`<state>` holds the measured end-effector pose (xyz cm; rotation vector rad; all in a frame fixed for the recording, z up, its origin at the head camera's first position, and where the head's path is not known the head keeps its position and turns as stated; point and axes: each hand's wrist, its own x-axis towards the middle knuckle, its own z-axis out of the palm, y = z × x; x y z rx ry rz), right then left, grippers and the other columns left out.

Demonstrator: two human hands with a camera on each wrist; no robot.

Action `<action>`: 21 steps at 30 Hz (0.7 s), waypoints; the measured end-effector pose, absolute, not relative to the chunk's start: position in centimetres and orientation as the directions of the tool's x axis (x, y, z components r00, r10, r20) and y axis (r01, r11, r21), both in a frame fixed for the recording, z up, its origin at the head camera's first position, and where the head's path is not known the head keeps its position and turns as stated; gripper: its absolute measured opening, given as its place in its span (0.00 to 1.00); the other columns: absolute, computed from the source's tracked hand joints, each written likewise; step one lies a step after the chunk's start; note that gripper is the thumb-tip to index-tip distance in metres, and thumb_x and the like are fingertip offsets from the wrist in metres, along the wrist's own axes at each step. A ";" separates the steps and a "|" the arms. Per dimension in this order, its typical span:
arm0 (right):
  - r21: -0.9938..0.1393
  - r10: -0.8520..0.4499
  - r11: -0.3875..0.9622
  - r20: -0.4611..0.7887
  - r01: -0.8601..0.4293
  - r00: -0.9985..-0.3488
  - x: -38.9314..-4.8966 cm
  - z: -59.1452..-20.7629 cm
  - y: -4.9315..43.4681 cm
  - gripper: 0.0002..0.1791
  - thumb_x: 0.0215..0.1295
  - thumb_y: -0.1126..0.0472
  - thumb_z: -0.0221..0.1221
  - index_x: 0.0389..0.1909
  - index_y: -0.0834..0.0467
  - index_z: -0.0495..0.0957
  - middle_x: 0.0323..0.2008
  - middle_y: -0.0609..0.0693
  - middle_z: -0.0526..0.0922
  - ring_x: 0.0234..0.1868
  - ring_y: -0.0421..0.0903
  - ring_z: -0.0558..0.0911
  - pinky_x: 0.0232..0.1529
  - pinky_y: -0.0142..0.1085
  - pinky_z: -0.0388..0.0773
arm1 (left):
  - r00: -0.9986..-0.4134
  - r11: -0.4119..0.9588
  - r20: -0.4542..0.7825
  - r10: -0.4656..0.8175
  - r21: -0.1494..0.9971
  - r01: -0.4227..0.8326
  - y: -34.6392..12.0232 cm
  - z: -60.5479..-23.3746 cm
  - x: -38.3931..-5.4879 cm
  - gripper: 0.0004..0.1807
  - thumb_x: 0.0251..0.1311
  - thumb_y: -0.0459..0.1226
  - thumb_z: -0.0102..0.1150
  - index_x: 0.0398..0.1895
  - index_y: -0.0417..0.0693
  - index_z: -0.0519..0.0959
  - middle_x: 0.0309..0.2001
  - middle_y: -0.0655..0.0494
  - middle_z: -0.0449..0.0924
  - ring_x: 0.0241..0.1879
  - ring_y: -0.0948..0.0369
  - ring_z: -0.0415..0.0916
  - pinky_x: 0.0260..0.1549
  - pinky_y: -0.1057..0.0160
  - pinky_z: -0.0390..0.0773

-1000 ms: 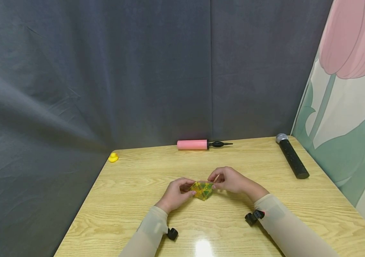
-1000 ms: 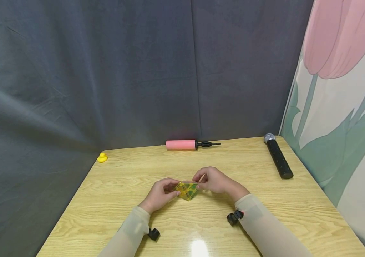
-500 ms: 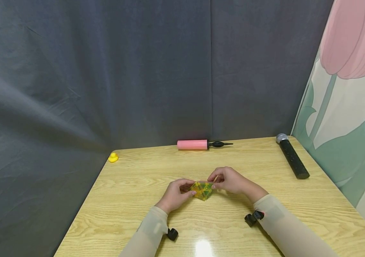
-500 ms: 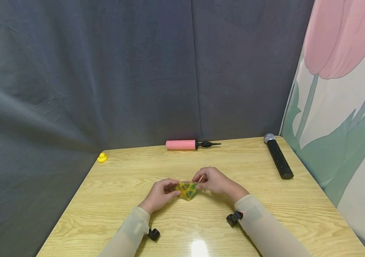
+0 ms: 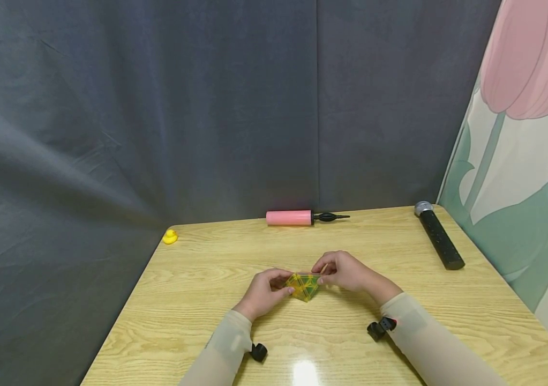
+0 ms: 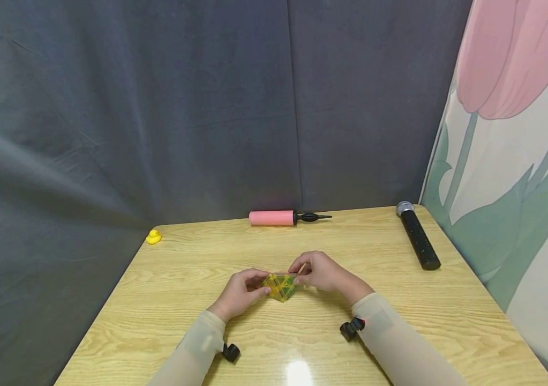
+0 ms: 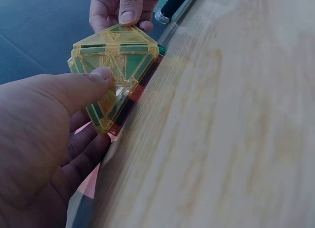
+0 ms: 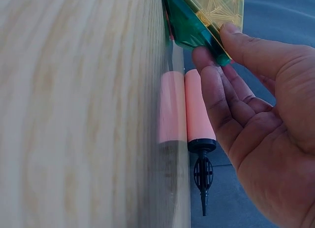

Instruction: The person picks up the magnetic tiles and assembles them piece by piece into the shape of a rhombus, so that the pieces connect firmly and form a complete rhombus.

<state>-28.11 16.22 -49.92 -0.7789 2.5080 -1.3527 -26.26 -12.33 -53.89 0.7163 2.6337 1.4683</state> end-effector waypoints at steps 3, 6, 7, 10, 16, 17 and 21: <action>-0.821 -0.526 0.449 0.077 -0.354 -0.847 -28.1 -49.9 16.2 0.12 0.65 0.67 0.72 0.45 0.49 0.89 0.44 0.45 0.85 0.42 0.46 0.86 0.44 0.38 0.85 | -0.896 0.452 0.173 0.409 0.814 0.364 -12.3 -53.9 -26.2 0.18 0.66 0.38 0.73 0.58 0.54 0.86 0.50 0.63 0.85 0.44 0.66 0.83 0.46 0.65 0.83; -0.823 -0.525 0.448 0.073 -0.349 -0.848 -28.2 -50.0 16.1 0.12 0.65 0.67 0.72 0.45 0.49 0.89 0.45 0.46 0.85 0.42 0.45 0.86 0.44 0.39 0.85 | -0.898 0.454 0.169 0.407 0.815 0.360 -12.3 -53.7 -26.0 0.17 0.66 0.38 0.73 0.58 0.55 0.85 0.50 0.64 0.85 0.44 0.66 0.83 0.46 0.65 0.83; -0.825 -0.525 0.446 0.073 -0.347 -0.848 -28.2 -50.1 16.1 0.12 0.65 0.67 0.72 0.45 0.49 0.88 0.45 0.47 0.85 0.42 0.45 0.86 0.44 0.39 0.85 | -0.897 0.453 0.169 0.408 0.816 0.360 -12.4 -53.6 -26.0 0.17 0.66 0.38 0.73 0.58 0.55 0.85 0.50 0.64 0.85 0.44 0.66 0.83 0.46 0.65 0.83; -0.832 -0.525 0.441 0.065 -0.337 -0.849 -28.3 -50.2 16.1 0.11 0.65 0.66 0.72 0.46 0.50 0.88 0.47 0.48 0.85 0.43 0.45 0.86 0.45 0.39 0.85 | -0.893 0.445 0.176 0.414 0.817 0.367 -12.6 -53.4 -26.0 0.17 0.66 0.38 0.73 0.57 0.54 0.85 0.50 0.62 0.85 0.44 0.65 0.83 0.47 0.64 0.83; -0.827 -0.531 0.446 0.061 -0.341 -0.845 -28.4 -50.0 16.5 0.10 0.68 0.60 0.71 0.49 0.54 0.87 0.49 0.49 0.83 0.43 0.46 0.86 0.40 0.39 0.85 | -0.892 0.442 0.188 0.411 0.815 0.376 -13.7 -53.3 -26.5 0.19 0.67 0.39 0.72 0.60 0.50 0.85 0.54 0.57 0.86 0.48 0.62 0.83 0.51 0.61 0.82; -0.825 -0.531 0.447 0.067 -0.347 -0.845 -28.5 -49.9 16.6 0.11 0.69 0.59 0.70 0.50 0.55 0.87 0.48 0.49 0.83 0.42 0.47 0.86 0.39 0.40 0.85 | -0.891 0.443 0.191 0.411 0.812 0.379 -14.0 -53.2 -26.6 0.20 0.68 0.40 0.71 0.61 0.49 0.84 0.54 0.56 0.85 0.49 0.61 0.83 0.52 0.60 0.82; -0.807 -0.507 0.458 0.107 -0.372 -0.855 -28.7 -49.6 17.3 0.13 0.72 0.56 0.68 0.52 0.58 0.86 0.46 0.49 0.83 0.43 0.47 0.85 0.42 0.41 0.84 | -0.892 0.458 0.203 0.403 0.799 0.389 -14.9 -53.0 -27.0 0.20 0.71 0.42 0.68 0.63 0.48 0.83 0.56 0.55 0.85 0.52 0.59 0.82 0.54 0.57 0.81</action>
